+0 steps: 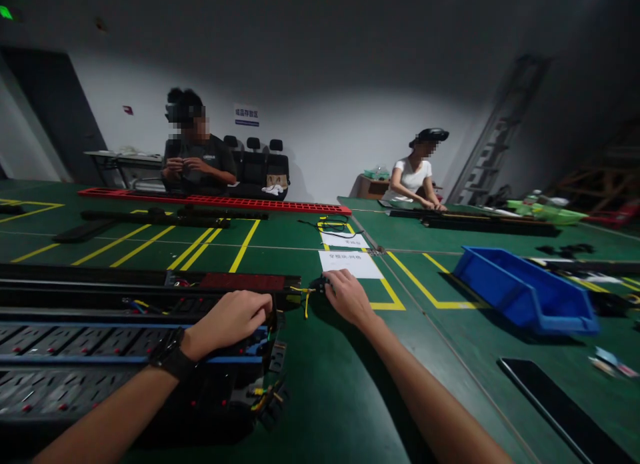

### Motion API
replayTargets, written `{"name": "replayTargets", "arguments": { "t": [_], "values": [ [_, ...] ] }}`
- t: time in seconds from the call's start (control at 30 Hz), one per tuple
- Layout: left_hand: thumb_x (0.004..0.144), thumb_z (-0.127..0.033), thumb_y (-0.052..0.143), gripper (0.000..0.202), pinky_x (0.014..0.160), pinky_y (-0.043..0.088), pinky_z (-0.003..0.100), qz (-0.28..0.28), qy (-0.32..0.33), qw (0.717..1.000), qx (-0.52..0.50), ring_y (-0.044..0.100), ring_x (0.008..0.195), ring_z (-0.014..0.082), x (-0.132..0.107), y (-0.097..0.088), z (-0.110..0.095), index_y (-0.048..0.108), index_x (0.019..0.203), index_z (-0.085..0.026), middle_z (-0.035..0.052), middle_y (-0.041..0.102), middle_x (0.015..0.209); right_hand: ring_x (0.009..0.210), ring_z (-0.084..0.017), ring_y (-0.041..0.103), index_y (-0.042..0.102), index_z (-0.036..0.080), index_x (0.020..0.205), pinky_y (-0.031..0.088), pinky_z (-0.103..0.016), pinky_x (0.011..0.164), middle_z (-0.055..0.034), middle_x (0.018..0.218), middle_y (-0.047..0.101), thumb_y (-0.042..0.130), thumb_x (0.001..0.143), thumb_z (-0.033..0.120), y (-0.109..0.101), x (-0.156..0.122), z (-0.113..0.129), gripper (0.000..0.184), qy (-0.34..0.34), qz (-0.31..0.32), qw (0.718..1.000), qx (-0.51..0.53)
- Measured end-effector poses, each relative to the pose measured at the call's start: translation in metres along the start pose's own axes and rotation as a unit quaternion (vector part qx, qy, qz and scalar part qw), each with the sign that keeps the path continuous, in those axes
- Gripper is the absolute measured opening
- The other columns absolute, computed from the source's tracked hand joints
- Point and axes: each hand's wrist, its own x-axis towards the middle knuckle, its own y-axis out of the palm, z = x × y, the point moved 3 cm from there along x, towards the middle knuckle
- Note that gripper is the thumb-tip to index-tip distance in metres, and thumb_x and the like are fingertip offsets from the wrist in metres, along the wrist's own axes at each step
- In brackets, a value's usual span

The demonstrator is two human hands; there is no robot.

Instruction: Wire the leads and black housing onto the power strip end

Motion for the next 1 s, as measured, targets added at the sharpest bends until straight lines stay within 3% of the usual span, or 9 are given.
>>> {"name": "replayTargets", "arguments": {
  "t": [0.13,0.3,0.4,0.53,1.0],
  "values": [
    [0.096,-0.017,0.048,0.024,0.076,0.048,0.031,0.01,0.002,1.0,0.007,0.076,0.092,0.0245,0.002,0.0,0.001,0.072,0.096,-0.022,0.0068,0.081,0.096,0.116,-0.031,0.066,0.07,0.022,0.134,0.052,-0.044,0.099,-0.0125,0.12,0.079,0.058,0.106,0.04,0.009,-0.004,-0.007,0.034,0.043,0.055,0.996,-0.047],
    [0.096,-0.019,0.046,0.026,0.074,0.046,0.031,0.007,0.007,1.0,0.007,0.076,0.09,0.0239,0.004,0.001,0.003,0.072,0.095,-0.022,0.007,0.081,0.096,0.094,-0.029,0.07,0.076,0.022,0.099,0.05,-0.037,0.082,-0.0135,0.094,0.077,0.059,0.108,0.042,0.01,-0.001,-0.012,0.028,0.112,0.071,0.989,-0.064],
    [0.095,-0.019,0.047,0.025,0.072,0.045,0.03,0.003,0.01,1.0,0.013,0.076,0.087,0.0228,0.004,0.003,0.005,0.072,0.095,-0.022,0.0062,0.081,0.093,0.088,-0.03,0.069,0.076,0.022,0.087,0.049,-0.038,0.078,-0.0144,0.087,0.075,0.061,0.106,0.041,0.009,0.003,-0.009,0.031,0.109,0.064,0.99,-0.063],
    [0.095,-0.02,0.046,0.025,0.071,0.045,0.029,0.001,0.014,1.0,0.018,0.076,0.088,0.0222,0.003,0.001,0.005,0.072,0.095,-0.022,0.0056,0.081,0.094,0.084,-0.027,0.067,0.073,0.023,0.073,0.048,-0.036,0.076,-0.0115,0.078,0.072,0.064,0.101,0.029,0.01,0.002,-0.004,0.03,0.101,0.057,0.992,-0.046],
    [0.098,-0.019,0.047,0.025,0.077,0.049,0.032,0.028,0.002,0.999,0.016,0.076,0.093,0.0254,0.003,-0.005,-0.001,0.071,0.097,-0.023,0.0056,0.081,0.099,0.073,-0.019,0.058,0.06,0.023,0.066,0.039,-0.03,0.068,-0.0038,0.074,0.063,0.065,0.097,0.03,0.015,-0.009,0.011,0.032,0.079,0.048,0.995,0.045]
  ]
}}
